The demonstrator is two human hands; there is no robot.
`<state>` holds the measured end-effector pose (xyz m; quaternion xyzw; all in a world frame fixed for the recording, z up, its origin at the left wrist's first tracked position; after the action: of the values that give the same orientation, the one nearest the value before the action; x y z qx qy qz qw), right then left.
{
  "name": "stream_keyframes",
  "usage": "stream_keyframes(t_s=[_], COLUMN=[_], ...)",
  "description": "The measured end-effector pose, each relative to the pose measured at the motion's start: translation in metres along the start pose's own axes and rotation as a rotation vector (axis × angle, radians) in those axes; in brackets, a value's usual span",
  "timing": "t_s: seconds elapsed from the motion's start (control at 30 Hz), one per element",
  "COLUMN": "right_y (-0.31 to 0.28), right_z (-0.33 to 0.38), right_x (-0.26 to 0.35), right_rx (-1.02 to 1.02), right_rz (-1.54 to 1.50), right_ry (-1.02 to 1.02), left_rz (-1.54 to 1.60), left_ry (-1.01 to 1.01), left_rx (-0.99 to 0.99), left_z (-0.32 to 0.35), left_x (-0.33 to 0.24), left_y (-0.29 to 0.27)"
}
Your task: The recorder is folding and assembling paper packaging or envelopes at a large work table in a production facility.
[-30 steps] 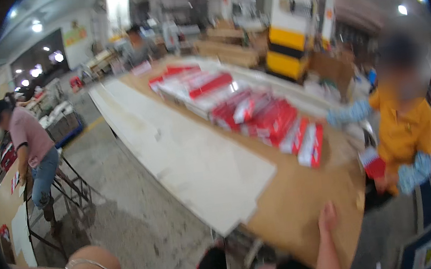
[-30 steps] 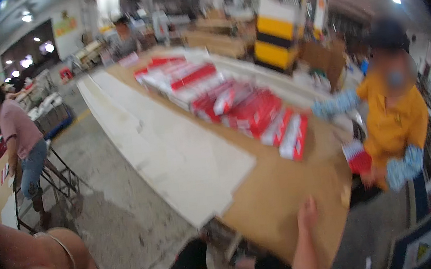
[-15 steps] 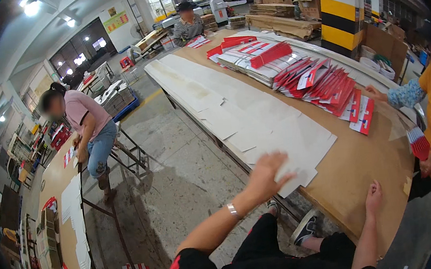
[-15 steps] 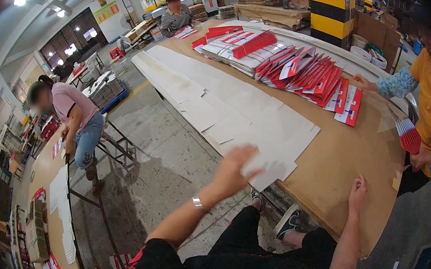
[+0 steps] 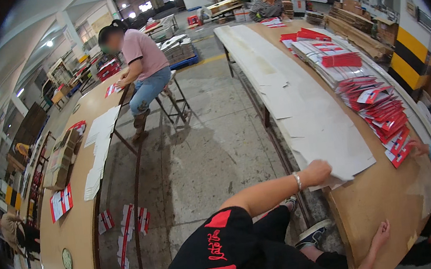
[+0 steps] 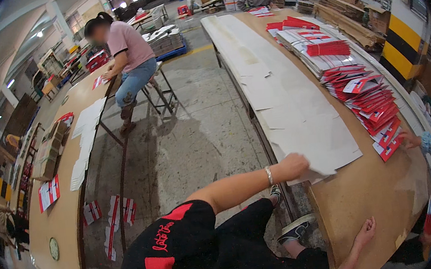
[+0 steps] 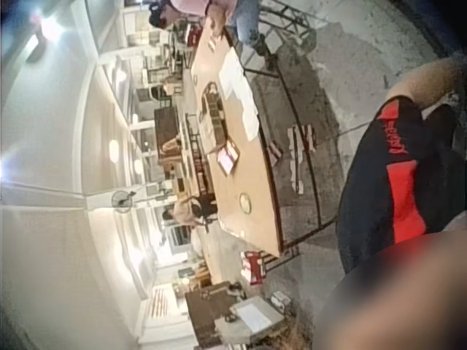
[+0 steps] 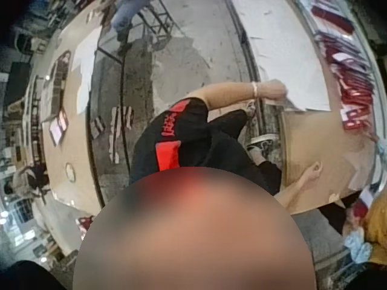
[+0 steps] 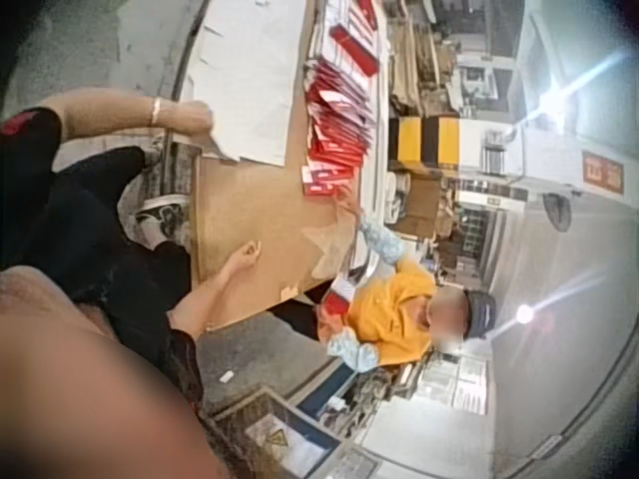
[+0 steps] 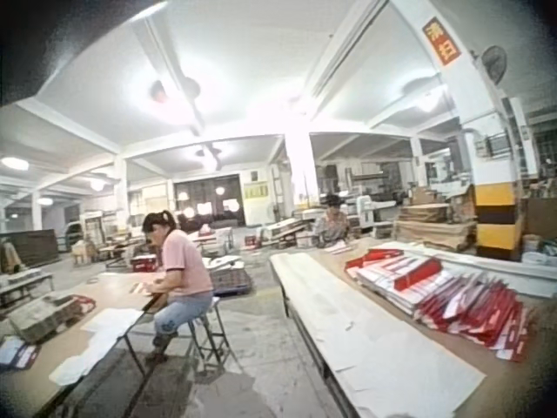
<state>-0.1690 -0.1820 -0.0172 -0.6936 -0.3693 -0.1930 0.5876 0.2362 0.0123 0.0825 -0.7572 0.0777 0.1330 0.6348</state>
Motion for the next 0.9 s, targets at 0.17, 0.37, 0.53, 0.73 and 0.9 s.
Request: stream_keyframes(t_s=[0.17, 0.37, 0.53, 0.73, 0.9], right_y=[-0.034, -0.023, -0.039, -0.139, -0.165], right_z=[0.071, 0.131, 0.165, 0.214, 0.236], right_x=[0.21, 0.192, 0.05, 0.006, 0.038], right_rx=[-0.142, 0.255, 0.307, 0.116, -0.06], right_rz=[-0.019, 0.199, 0.272, 0.137, 0.138], right_ry=[-0.522, -0.769, -0.239, -0.071, 0.203], left_rz=[0.022, 0.163, 0.108, -0.066, 0.511], left_ry=[0.426, 0.749, 0.418, 0.486, 0.588], left_rx=[-0.294, -0.203, 0.042, 0.117, 0.027], left_z=[-0.006, 0.048, 0.052, 0.008, -0.002], left_x=[-0.068, -0.164, -0.107, -0.074, -0.106], left_y=[-0.043, -0.01, 0.032, 0.093, 0.082])
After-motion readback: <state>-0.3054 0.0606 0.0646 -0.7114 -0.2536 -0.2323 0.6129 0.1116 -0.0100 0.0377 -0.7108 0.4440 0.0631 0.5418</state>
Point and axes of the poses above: each hand's wrist, its own z-axis away from the middle knuckle, its own y-axis out of the palm, x = y × z, the point moved 4 cm from there along -z, towards the middle knuckle, and after that the axes turned 2 degrees about z, right-handed, at the moved point
